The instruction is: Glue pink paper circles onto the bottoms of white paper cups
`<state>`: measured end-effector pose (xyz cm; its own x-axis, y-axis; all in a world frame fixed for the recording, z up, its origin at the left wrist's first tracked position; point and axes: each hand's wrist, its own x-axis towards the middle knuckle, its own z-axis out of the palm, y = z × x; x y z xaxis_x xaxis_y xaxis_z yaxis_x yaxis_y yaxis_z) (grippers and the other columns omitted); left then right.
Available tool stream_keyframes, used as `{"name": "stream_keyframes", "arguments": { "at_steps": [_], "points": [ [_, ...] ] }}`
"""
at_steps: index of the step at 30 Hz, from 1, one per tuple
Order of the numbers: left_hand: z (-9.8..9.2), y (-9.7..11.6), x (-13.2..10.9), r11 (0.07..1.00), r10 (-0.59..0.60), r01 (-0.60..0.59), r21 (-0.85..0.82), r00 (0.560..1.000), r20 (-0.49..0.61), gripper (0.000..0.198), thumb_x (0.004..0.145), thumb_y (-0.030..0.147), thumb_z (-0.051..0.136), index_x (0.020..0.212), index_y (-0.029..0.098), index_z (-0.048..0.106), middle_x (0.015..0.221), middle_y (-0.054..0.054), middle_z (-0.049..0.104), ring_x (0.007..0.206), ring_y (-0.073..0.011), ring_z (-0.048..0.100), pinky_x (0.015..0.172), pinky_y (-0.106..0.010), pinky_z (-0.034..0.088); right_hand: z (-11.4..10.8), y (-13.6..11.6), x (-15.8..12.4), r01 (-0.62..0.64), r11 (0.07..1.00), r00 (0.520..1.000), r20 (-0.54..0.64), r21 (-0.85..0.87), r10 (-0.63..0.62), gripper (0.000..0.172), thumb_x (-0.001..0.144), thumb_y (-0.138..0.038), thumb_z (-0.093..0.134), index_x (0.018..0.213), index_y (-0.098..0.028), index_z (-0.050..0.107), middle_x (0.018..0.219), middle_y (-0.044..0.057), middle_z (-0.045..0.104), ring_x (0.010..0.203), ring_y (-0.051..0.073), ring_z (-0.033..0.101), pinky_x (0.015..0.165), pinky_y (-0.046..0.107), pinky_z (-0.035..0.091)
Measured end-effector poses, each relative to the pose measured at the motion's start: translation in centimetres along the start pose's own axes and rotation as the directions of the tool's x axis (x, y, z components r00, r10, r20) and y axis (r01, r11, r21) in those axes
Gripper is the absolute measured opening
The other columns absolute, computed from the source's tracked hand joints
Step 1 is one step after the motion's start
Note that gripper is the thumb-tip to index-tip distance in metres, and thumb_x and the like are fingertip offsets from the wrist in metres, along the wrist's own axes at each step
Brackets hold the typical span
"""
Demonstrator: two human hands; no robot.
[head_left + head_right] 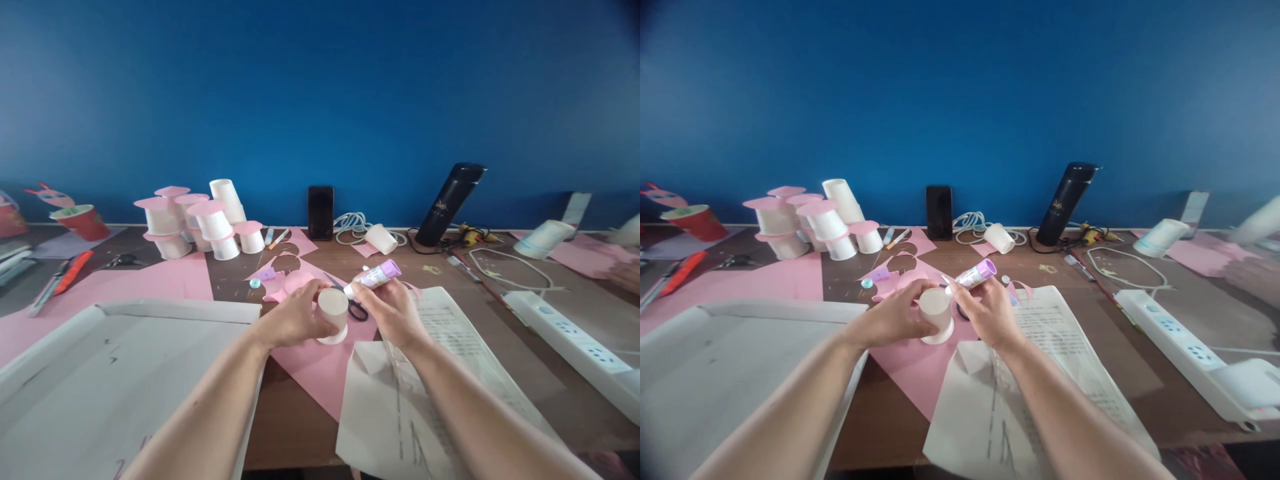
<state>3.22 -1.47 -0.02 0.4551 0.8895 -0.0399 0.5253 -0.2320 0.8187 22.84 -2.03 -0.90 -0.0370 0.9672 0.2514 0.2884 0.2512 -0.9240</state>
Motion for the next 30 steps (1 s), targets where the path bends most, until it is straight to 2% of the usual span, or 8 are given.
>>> {"name": "stream_keyframes", "arguments": {
  "at_steps": [4,10,13,16,19,26,30],
  "points": [
    [0.3,-0.1,0.1,0.997,-0.082,0.082,0.010,0.997,-0.014,0.074,0.053,0.048,0.078,0.116,0.023,0.048,0.112,-0.007,0.058,0.104,-0.0284,0.055,0.081,-0.038,0.048,0.2,-0.4,-0.2,0.014,1.000,0.998,0.060,0.002,-0.014,0.023,0.085,-0.041,0.057,0.082,-0.019,0.062,0.073,0.002,0.064,0.067,0.017,0.059,0.062,0.026,0.045],
    [0.0,0.0,0.1,0.993,-0.020,0.026,0.112,0.999,-0.050,0.054,0.060,0.043,0.073,0.107,0.024,0.055,0.108,-0.005,0.058,0.100,-0.0276,0.056,0.079,-0.037,0.047,-0.2,-0.1,-0.1,-0.005,0.995,0.999,0.050,-0.099,0.010,0.020,0.084,-0.038,0.057,0.077,-0.019,0.059,0.071,0.000,0.062,0.066,0.016,0.058,0.059,0.026,0.043],
    [-0.3,0.0,0.0,0.995,-0.005,0.009,0.102,0.999,-0.034,0.049,0.065,0.041,0.069,0.109,0.025,0.055,0.110,-0.005,0.058,0.103,-0.0272,0.056,0.082,-0.038,0.047,-0.2,-0.1,-0.1,-0.009,0.998,1.000,0.013,-0.057,0.010,0.019,0.083,-0.038,0.058,0.081,-0.019,0.060,0.074,0.001,0.063,0.069,0.017,0.059,0.062,0.026,0.044],
    [-0.1,0.1,0.0,0.998,-0.045,0.045,0.033,0.999,0.009,0.060,0.061,0.046,0.073,0.112,0.025,0.051,0.112,-0.006,0.058,0.105,-0.0281,0.056,0.081,-0.038,0.048,0.0,-0.5,-0.2,0.027,1.000,1.000,-0.005,0.003,-0.027,0.019,0.084,-0.038,0.058,0.084,-0.019,0.060,0.078,0.001,0.064,0.073,0.017,0.060,0.066,0.026,0.045],
    [0.3,0.4,0.0,0.997,-0.078,0.078,0.020,0.997,0.008,0.072,0.053,0.049,0.077,0.113,0.023,0.048,0.111,-0.007,0.058,0.107,-0.0298,0.054,0.082,-0.040,0.048,0.1,-0.9,-0.3,0.048,0.999,0.999,0.026,-0.007,-0.047,0.017,0.083,-0.036,0.058,0.085,-0.020,0.062,0.077,0.001,0.064,0.071,0.017,0.060,0.064,0.025,0.045],
    [0.3,0.7,0.1,0.989,-0.042,0.047,0.140,0.998,-0.037,0.057,0.059,0.043,0.072,0.111,0.025,0.054,0.112,-0.007,0.056,0.107,-0.0305,0.054,0.085,-0.041,0.046,-0.2,-0.9,-0.3,0.036,0.995,0.996,0.088,-0.091,-0.028,0.015,0.083,-0.030,0.055,0.075,-0.019,0.061,0.066,-0.001,0.059,0.063,0.015,0.055,0.059,0.025,0.042],
    [-0.2,0.3,-0.1,0.994,-0.007,0.008,0.107,1.000,-0.010,0.053,0.063,0.038,0.068,0.113,0.026,0.054,0.109,-0.005,0.059,0.101,-0.0275,0.057,0.083,-0.038,0.046,-0.3,-0.5,-0.1,0.015,0.998,0.999,0.052,-0.064,-0.012,0.015,0.082,-0.030,0.055,0.073,-0.019,0.059,0.068,-0.001,0.058,0.065,0.015,0.054,0.059,0.025,0.041]
  ]
}}
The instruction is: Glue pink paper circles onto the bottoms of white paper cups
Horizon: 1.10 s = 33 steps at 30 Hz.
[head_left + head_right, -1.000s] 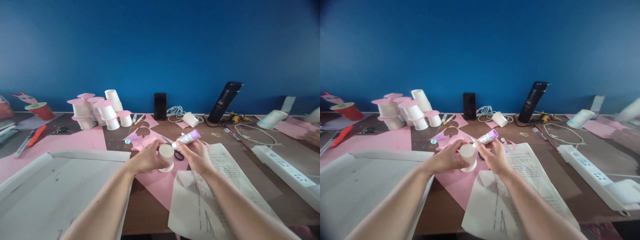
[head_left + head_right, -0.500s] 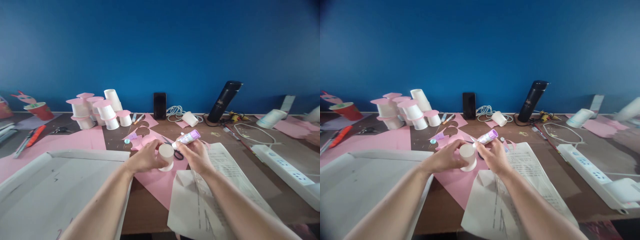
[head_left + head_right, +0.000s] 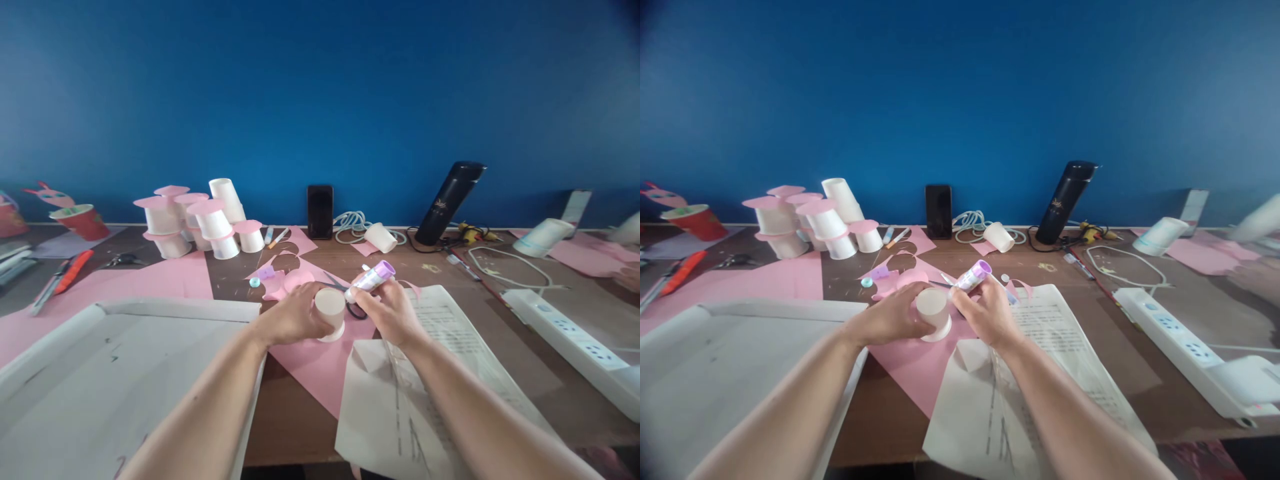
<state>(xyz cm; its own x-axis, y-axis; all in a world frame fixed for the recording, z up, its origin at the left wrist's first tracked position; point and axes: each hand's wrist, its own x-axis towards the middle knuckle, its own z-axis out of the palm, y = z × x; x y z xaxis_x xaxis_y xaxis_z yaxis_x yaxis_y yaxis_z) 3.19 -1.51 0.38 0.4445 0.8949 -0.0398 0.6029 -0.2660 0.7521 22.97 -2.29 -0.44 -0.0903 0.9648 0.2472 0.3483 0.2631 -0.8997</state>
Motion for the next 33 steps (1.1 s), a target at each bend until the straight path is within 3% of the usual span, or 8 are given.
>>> {"name": "stream_keyframes", "arguments": {
  "at_steps": [5,9,13,16,21,27,30,33],
  "points": [
    [0.2,-0.2,0.0,0.991,-0.069,0.076,-0.108,0.996,0.060,0.075,0.053,0.047,0.077,0.117,0.024,0.046,0.112,-0.007,0.058,0.100,-0.0270,0.058,0.075,-0.035,0.049,0.2,-0.1,0.0,0.008,0.992,0.999,-0.054,0.127,-0.001,0.017,0.081,-0.035,0.056,0.081,-0.018,0.060,0.073,0.002,0.060,0.068,0.016,0.055,0.061,0.026,0.043],
    [0.5,-0.2,0.1,0.994,-0.086,0.088,-0.064,0.996,0.022,0.063,0.054,0.047,0.075,0.106,0.023,0.049,0.107,-0.006,0.059,0.101,-0.0281,0.057,0.073,-0.035,0.049,0.2,-0.6,-0.2,0.001,0.996,1.000,0.026,0.092,-0.003,0.016,0.082,-0.033,0.055,0.079,-0.019,0.061,0.068,0.001,0.059,0.064,0.016,0.055,0.058,0.026,0.042],
    [0.2,-0.2,0.2,1.000,-0.024,0.024,-0.007,1.000,0.003,0.054,0.061,0.040,0.070,0.110,0.026,0.054,0.110,-0.005,0.057,0.102,-0.0285,0.056,0.079,-0.037,0.048,0.1,-0.4,-0.1,-0.007,1.000,0.999,0.036,-0.003,0.007,0.016,0.080,-0.031,0.055,0.071,-0.019,0.059,0.064,-0.001,0.056,0.060,0.014,0.052,0.056,0.025,0.040],
    [-0.1,-0.3,0.1,1.000,-0.013,0.013,-0.020,1.000,0.026,0.056,0.063,0.039,0.068,0.115,0.027,0.053,0.112,-0.006,0.057,0.104,-0.0285,0.056,0.082,-0.037,0.047,0.0,0.0,0.0,-0.016,1.000,1.000,0.013,-0.003,0.016,0.017,0.079,-0.032,0.056,0.068,-0.019,0.057,0.065,-0.001,0.055,0.061,0.014,0.051,0.056,0.025,0.040],
    [0.0,-0.5,0.1,0.996,-0.075,0.076,-0.043,0.997,0.028,0.076,0.052,0.050,0.077,0.115,0.023,0.045,0.114,-0.007,0.056,0.107,-0.0286,0.054,0.081,-0.037,0.047,0.0,-0.3,0.0,0.012,0.991,1.000,-0.026,0.136,-0.009,0.019,0.081,-0.036,0.057,0.083,-0.018,0.061,0.076,0.002,0.060,0.069,0.016,0.055,0.061,0.026,0.043],
    [0.5,-0.6,0.4,0.996,-0.091,0.090,-0.012,0.996,-0.002,0.055,0.057,0.046,0.074,0.101,0.024,0.049,0.102,-0.004,0.059,0.099,-0.0271,0.057,0.072,-0.034,0.048,0.1,-1.0,-0.2,0.052,0.999,0.997,0.056,0.003,-0.052,0.014,0.083,-0.028,0.054,0.075,-0.019,0.061,0.069,-0.001,0.058,0.064,0.014,0.052,0.059,0.025,0.040],
    [0.2,-0.6,0.3,0.999,-0.032,0.032,0.021,0.999,-0.008,0.048,0.062,0.040,0.069,0.105,0.025,0.053,0.107,-0.004,0.058,0.100,-0.0274,0.057,0.076,-0.035,0.047,0.0,-0.6,-0.1,0.031,0.999,0.999,0.041,-0.039,-0.030,0.016,0.080,-0.027,0.055,0.066,-0.019,0.056,0.064,-0.002,0.054,0.061,0.014,0.049,0.057,0.025,0.038],
    [-0.1,-0.6,0.1,1.000,-0.012,0.012,-0.007,0.999,0.034,0.056,0.063,0.041,0.069,0.115,0.027,0.052,0.114,-0.005,0.056,0.101,-0.0276,0.057,0.079,-0.037,0.047,0.0,-0.2,0.0,-0.008,1.000,1.000,0.012,0.028,0.008,0.016,0.080,-0.029,0.056,0.068,-0.019,0.056,0.066,-0.001,0.055,0.061,0.014,0.050,0.057,0.026,0.039]
  ]
}}
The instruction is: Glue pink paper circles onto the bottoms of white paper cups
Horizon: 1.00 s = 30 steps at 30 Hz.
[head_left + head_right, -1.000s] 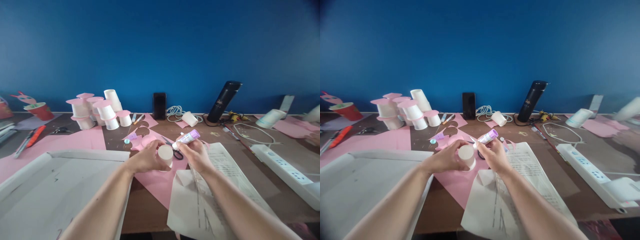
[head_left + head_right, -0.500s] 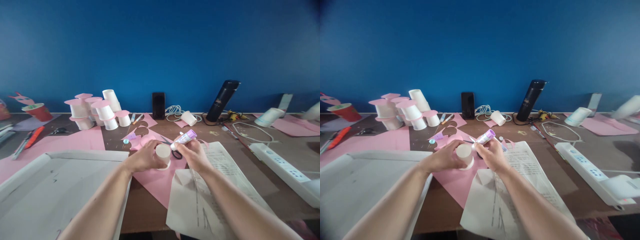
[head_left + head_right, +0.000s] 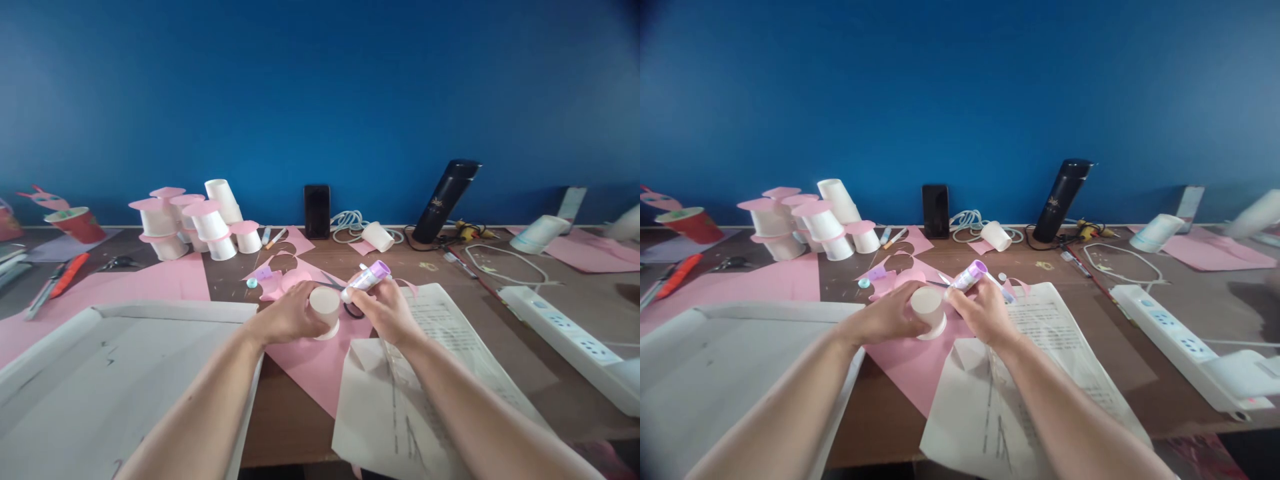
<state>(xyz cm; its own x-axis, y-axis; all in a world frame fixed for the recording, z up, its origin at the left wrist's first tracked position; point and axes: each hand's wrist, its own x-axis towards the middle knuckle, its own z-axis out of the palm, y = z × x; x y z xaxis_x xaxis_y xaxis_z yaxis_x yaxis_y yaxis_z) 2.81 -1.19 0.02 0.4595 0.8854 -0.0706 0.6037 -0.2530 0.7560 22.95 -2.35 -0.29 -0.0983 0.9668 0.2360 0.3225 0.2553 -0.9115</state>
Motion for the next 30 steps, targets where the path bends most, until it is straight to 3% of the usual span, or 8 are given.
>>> {"name": "stream_keyframes", "arguments": {
  "at_steps": [5,11,16,21,25,30],
  "points": [
    [0.0,-0.1,0.0,0.995,-0.098,0.098,-0.035,0.995,0.007,0.079,0.049,0.052,0.077,0.116,0.024,0.045,0.111,-0.006,0.057,0.099,-0.0278,0.058,0.077,-0.037,0.048,0.1,-0.3,-0.1,0.024,0.994,0.999,-0.038,0.111,-0.020,0.018,0.081,-0.036,0.057,0.084,-0.019,0.061,0.076,0.002,0.061,0.069,0.017,0.055,0.062,0.026,0.043],
    [0.3,0.0,0.1,0.986,-0.134,0.136,-0.097,0.990,0.034,0.059,0.056,0.047,0.074,0.106,0.025,0.050,0.103,-0.004,0.057,0.081,-0.0212,0.060,0.054,-0.027,0.047,0.3,-0.9,-0.3,0.044,0.999,0.999,0.033,-0.003,-0.043,0.012,0.081,-0.030,0.056,0.080,-0.019,0.062,0.072,0.000,0.060,0.068,0.016,0.055,0.062,0.027,0.042],
    [0.0,0.0,0.0,0.999,-0.030,0.030,-0.032,1.000,-0.004,0.050,0.062,0.039,0.069,0.108,0.028,0.056,0.104,-0.003,0.058,0.092,-0.0248,0.059,0.067,-0.031,0.049,0.0,-0.1,-0.1,0.009,1.000,1.000,0.007,-0.028,-0.009,0.015,0.080,-0.029,0.056,0.070,-0.019,0.059,0.066,-0.001,0.057,0.061,0.015,0.052,0.057,0.026,0.040],
    [0.0,-0.1,0.1,1.000,0.002,-0.002,-0.022,1.000,0.024,0.071,0.055,0.044,0.075,0.120,0.028,0.050,0.119,-0.006,0.052,0.106,-0.0285,0.055,0.082,-0.037,0.048,0.0,-0.2,-0.1,0.002,0.992,1.000,-0.017,0.124,0.000,0.016,0.082,-0.036,0.057,0.081,-0.020,0.061,0.071,0.000,0.060,0.065,0.016,0.055,0.059,0.026,0.042],
    [0.3,-0.1,0.1,0.994,-0.095,0.096,-0.059,0.995,0.025,0.069,0.053,0.048,0.076,0.111,0.024,0.047,0.108,-0.006,0.057,0.093,-0.0251,0.060,0.068,-0.032,0.050,0.2,-0.8,-0.4,0.029,0.992,0.999,0.019,0.120,-0.032,0.015,0.081,-0.034,0.059,0.084,-0.020,0.061,0.076,0.001,0.062,0.069,0.016,0.057,0.062,0.027,0.044],
    [0.1,0.2,0.0,0.988,-0.119,0.124,-0.096,0.991,0.061,0.058,0.058,0.045,0.072,0.108,0.026,0.049,0.105,-0.003,0.057,0.081,-0.0199,0.061,0.056,-0.026,0.048,0.2,-1.3,-0.4,0.051,0.999,0.998,0.048,0.007,-0.051,0.008,0.079,-0.026,0.057,0.078,-0.019,0.062,0.075,0.000,0.061,0.069,0.016,0.056,0.062,0.027,0.043]
  ]
}}
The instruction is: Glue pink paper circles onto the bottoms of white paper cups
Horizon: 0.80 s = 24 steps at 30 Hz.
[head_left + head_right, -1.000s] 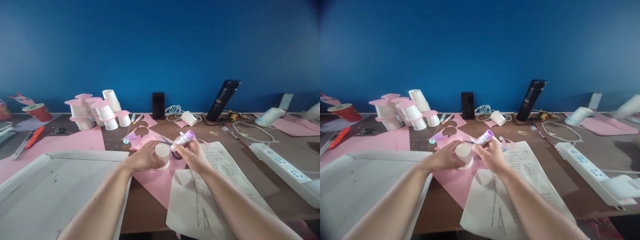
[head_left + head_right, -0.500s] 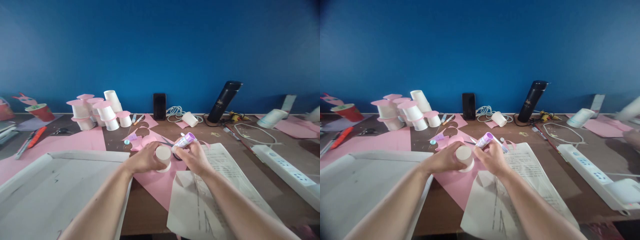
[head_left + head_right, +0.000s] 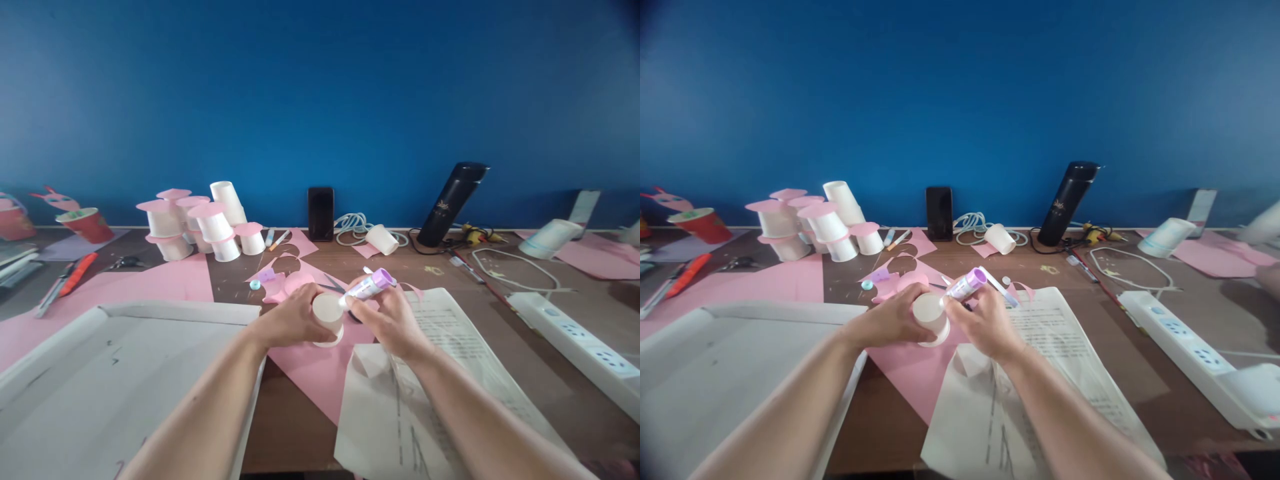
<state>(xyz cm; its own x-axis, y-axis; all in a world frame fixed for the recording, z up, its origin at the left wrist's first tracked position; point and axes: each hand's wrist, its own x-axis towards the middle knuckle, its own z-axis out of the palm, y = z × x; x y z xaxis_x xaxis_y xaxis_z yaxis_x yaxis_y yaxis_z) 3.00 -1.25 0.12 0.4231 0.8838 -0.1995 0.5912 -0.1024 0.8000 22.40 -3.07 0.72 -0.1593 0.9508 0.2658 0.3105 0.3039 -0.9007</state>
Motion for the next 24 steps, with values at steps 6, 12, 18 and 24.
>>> {"name": "stream_keyframes", "arguments": {
  "at_steps": [6,12,18,24],
  "points": [
    [-0.31,-0.09,-0.08,0.994,0.101,-0.100,0.038,0.995,-0.018,0.059,0.060,0.041,0.072,0.113,0.028,0.052,0.111,-0.004,0.056,0.092,-0.0221,0.060,0.067,-0.030,0.048,-0.17,0.58,0.20,-0.038,0.999,0.999,-0.020,0.000,0.038,0.012,0.081,-0.027,0.054,0.073,-0.020,0.060,0.065,-0.002,0.056,0.062,0.015,0.051,0.057,0.026,0.039],
    [0.07,-0.44,0.19,0.999,0.035,-0.035,-0.005,0.999,-0.012,0.074,0.052,0.049,0.077,0.114,0.024,0.046,0.103,-0.004,0.056,0.087,-0.0226,0.060,0.063,-0.030,0.048,0.00,0.43,0.07,-0.015,0.998,1.000,-0.026,0.057,0.017,0.011,0.082,-0.030,0.057,0.084,-0.020,0.062,0.074,0.000,0.061,0.068,0.016,0.055,0.063,0.026,0.043],
    [-0.01,-0.20,0.18,0.997,0.071,-0.071,0.039,0.997,-0.001,0.055,0.061,0.041,0.072,0.110,0.027,0.051,0.108,-0.003,0.053,0.089,-0.0207,0.059,0.063,-0.028,0.048,-0.14,0.66,0.15,-0.030,0.998,1.000,-0.006,-0.052,0.030,0.012,0.081,-0.027,0.055,0.073,-0.020,0.060,0.066,-0.002,0.055,0.063,0.014,0.051,0.059,0.026,0.039],
    [0.00,-0.50,0.22,0.999,0.006,-0.005,-0.034,0.999,0.044,0.079,0.054,0.048,0.078,0.120,0.025,0.040,0.099,-0.003,0.060,0.086,-0.0228,0.061,0.067,-0.032,0.050,-0.27,0.88,0.29,-0.059,0.997,0.996,-0.067,0.049,0.062,0.012,0.082,-0.032,0.057,0.082,-0.020,0.061,0.074,-0.001,0.060,0.069,0.016,0.055,0.062,0.026,0.041]
  ]
}}
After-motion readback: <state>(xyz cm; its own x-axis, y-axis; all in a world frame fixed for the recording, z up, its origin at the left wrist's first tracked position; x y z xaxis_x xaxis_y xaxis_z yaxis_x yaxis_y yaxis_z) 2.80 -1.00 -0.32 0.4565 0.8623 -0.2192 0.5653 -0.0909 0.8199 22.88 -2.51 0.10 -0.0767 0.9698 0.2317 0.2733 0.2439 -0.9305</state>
